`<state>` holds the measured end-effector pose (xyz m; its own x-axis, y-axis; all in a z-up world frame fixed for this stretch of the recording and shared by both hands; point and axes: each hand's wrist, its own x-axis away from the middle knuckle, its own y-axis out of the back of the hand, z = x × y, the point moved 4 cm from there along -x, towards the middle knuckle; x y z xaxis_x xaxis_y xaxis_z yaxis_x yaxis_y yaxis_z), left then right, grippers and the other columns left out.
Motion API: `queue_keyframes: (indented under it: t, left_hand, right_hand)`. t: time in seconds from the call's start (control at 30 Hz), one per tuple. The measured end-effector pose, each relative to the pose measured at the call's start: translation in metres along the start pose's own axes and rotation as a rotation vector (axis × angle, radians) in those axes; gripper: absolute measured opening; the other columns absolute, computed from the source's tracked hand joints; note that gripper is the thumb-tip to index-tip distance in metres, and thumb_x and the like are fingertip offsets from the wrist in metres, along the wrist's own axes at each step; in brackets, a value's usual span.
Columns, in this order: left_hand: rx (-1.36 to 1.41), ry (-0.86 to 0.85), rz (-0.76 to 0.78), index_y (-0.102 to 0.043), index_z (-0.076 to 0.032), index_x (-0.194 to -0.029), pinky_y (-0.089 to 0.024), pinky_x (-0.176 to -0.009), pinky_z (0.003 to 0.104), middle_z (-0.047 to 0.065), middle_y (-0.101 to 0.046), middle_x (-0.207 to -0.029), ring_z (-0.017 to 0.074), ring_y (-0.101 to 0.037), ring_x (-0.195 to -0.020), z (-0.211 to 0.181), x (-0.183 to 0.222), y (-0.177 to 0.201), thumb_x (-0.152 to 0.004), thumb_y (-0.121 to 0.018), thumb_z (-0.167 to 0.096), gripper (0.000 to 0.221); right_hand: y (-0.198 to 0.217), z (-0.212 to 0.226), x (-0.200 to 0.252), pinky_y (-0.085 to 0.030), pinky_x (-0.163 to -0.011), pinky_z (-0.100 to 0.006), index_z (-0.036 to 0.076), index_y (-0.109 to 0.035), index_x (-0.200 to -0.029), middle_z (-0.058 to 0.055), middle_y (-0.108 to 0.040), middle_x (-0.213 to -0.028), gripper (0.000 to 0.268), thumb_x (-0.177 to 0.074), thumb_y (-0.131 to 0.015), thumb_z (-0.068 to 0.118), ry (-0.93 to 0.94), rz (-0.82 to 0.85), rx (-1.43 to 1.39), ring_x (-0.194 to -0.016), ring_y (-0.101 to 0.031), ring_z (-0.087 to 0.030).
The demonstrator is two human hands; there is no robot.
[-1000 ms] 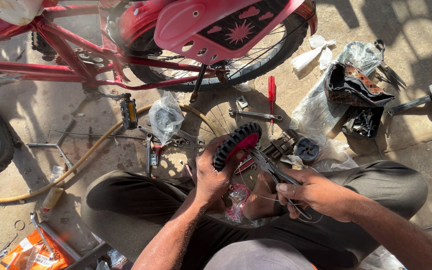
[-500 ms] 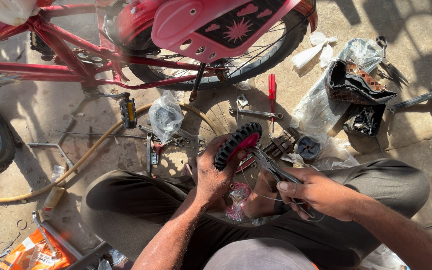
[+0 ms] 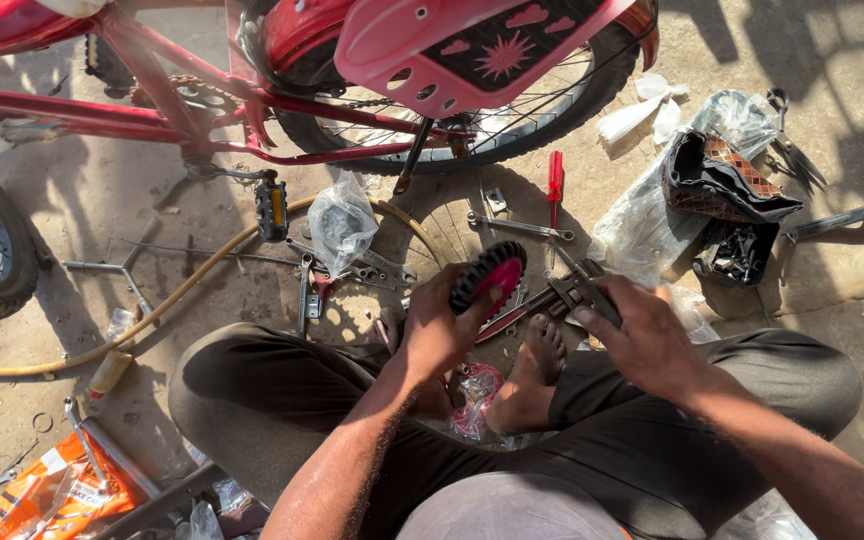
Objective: The person is repairing a bicycle while sitting on the ground, using pliers and a wrench to work on the gear assembly and rear hub area.
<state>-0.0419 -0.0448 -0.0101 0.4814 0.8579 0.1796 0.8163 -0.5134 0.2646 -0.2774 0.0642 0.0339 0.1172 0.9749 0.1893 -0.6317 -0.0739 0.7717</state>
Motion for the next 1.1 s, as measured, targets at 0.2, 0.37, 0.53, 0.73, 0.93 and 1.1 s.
queue_keyframes:
  t: [0.2, 0.37, 0.53, 0.73, 0.93, 1.1]
  left_hand:
    - [0.463, 0.133, 0.006, -0.071, 0.001, -0.119, -0.059, -0.086, 0.034, 0.012, -0.079, -0.103, 0.0203, -0.075, -0.094, 0.002, -0.004, 0.01, -0.091, -0.074, -0.033, 0.044]
    - [0.744, 0.155, 0.032, -0.07, 0.001, -0.122, -0.058, -0.092, 0.037, 0.011, -0.078, -0.107, 0.0206, -0.074, -0.1, -0.01, -0.005, 0.006, -0.09, -0.076, -0.029, 0.045]
    - [0.527, 0.051, -0.053, -0.07, -0.002, -0.121, -0.059, -0.09, 0.035, 0.01, -0.078, -0.107, 0.0194, -0.075, -0.097, -0.018, 0.004, 0.012, -0.09, -0.076, -0.031, 0.044]
    - [0.24, 0.067, -0.052, -0.072, -0.003, -0.118, -0.061, -0.078, 0.034, 0.01, -0.079, -0.096, 0.0186, -0.077, -0.086, -0.019, 0.003, 0.013, -0.085, -0.078, -0.035, 0.046]
    - [0.175, 0.026, 0.016, -0.071, -0.003, -0.119, -0.059, -0.076, 0.033, 0.012, -0.078, -0.094, 0.0183, -0.075, -0.085, -0.022, -0.002, 0.016, -0.086, -0.079, -0.032, 0.045]
    - [0.169, -0.096, 0.048, -0.071, -0.001, -0.118, -0.059, -0.08, 0.034, 0.013, -0.079, -0.097, 0.0204, -0.076, -0.088, -0.025, 0.006, 0.013, -0.089, -0.078, -0.03, 0.042]
  right_hand:
    - [0.005, -0.024, 0.039, -0.056, -0.091, -0.043, 0.002, -0.053, -0.117, -0.01, -0.067, -0.105, 0.041, -0.103, -0.067, 0.039, -0.011, -0.219, -0.968, -0.102, -0.065, -0.025]
    - [0.02, -0.05, 0.046, -0.054, -0.079, -0.046, -0.002, -0.058, -0.113, -0.012, -0.067, -0.09, 0.061, -0.1, -0.056, 0.057, -0.523, 0.001, -1.23, -0.09, -0.067, -0.028]
    - [0.025, -0.025, 0.057, -0.053, -0.073, -0.043, 0.004, -0.056, -0.133, -0.01, -0.064, -0.083, 0.055, -0.097, -0.061, 0.045, -0.429, 0.061, -1.183, -0.082, -0.066, -0.025]
    - [-0.036, 0.01, 0.083, -0.047, -0.066, -0.032, 0.006, -0.054, -0.137, -0.006, -0.061, -0.08, 0.054, -0.086, -0.068, 0.019, -0.53, 0.613, -0.804, -0.069, -0.058, -0.015]
    - [-0.027, 0.044, 0.068, -0.053, -0.06, -0.03, 0.013, -0.041, -0.151, -0.012, -0.073, -0.098, 0.069, -0.086, -0.062, 0.016, -0.513, 0.887, -0.868, -0.08, -0.07, -0.019]
    - [-0.014, 0.055, 0.054, -0.062, -0.068, -0.034, 0.005, -0.045, -0.154, -0.016, -0.071, -0.116, 0.073, -0.083, -0.061, 0.013, -0.567, 0.711, -0.973, -0.094, -0.074, -0.023]
